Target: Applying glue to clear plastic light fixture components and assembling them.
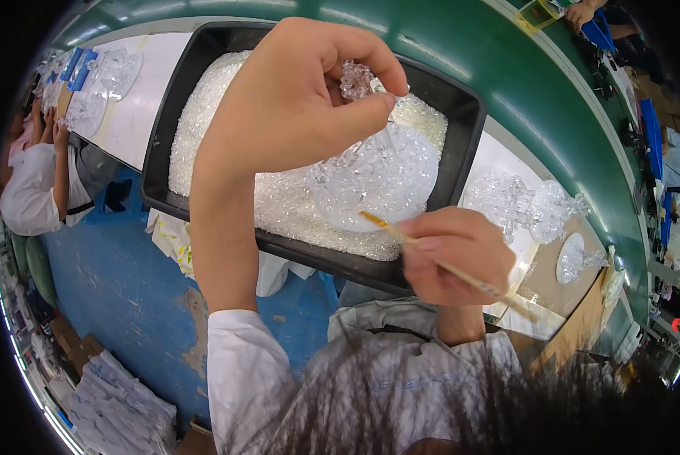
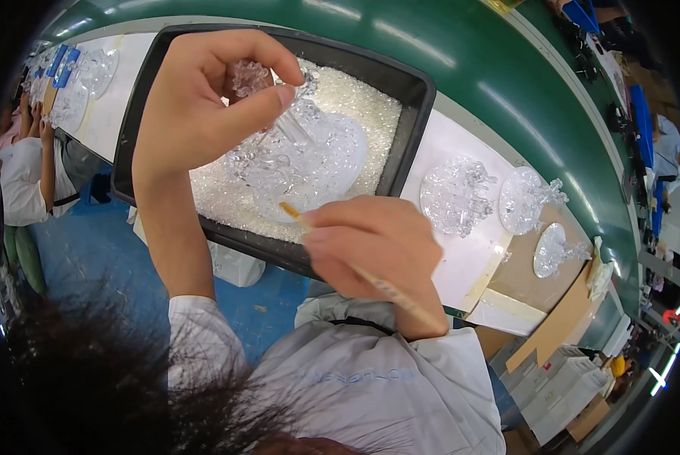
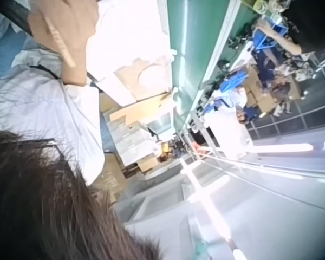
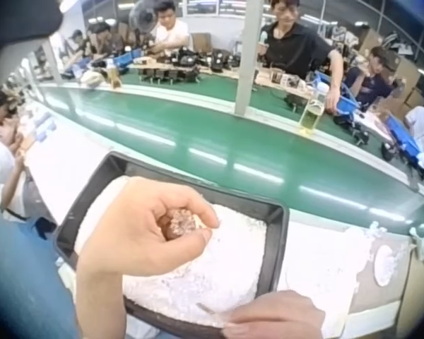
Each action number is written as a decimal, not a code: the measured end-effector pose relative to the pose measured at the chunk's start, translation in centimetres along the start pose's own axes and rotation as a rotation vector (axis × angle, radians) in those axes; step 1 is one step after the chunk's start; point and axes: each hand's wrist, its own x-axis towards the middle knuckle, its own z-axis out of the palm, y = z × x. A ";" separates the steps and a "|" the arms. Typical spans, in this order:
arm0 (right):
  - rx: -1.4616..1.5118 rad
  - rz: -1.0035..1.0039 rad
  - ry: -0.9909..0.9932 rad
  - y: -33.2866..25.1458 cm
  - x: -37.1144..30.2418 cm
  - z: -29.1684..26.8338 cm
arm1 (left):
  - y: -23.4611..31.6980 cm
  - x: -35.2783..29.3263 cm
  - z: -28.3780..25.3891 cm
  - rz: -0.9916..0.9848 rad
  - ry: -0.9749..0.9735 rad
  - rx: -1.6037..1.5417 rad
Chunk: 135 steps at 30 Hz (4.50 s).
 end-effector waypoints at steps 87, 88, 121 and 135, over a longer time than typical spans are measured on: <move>-0.013 0.251 0.370 2.7 -0.7 -1.2 | -0.4 -0.1 -0.6 0.782 0.150 0.131; -0.039 0.200 0.397 2.8 -0.8 -1.0 | -0.3 -0.2 -0.2 0.739 0.246 0.130; 0.222 -0.036 0.426 3.7 -2.6 1.3 | -0.3 -1.6 1.5 0.312 0.528 -0.091; 0.613 0.361 0.440 -1.2 -0.5 -2.6 | 1.0 -1.6 0.0 0.602 0.280 0.288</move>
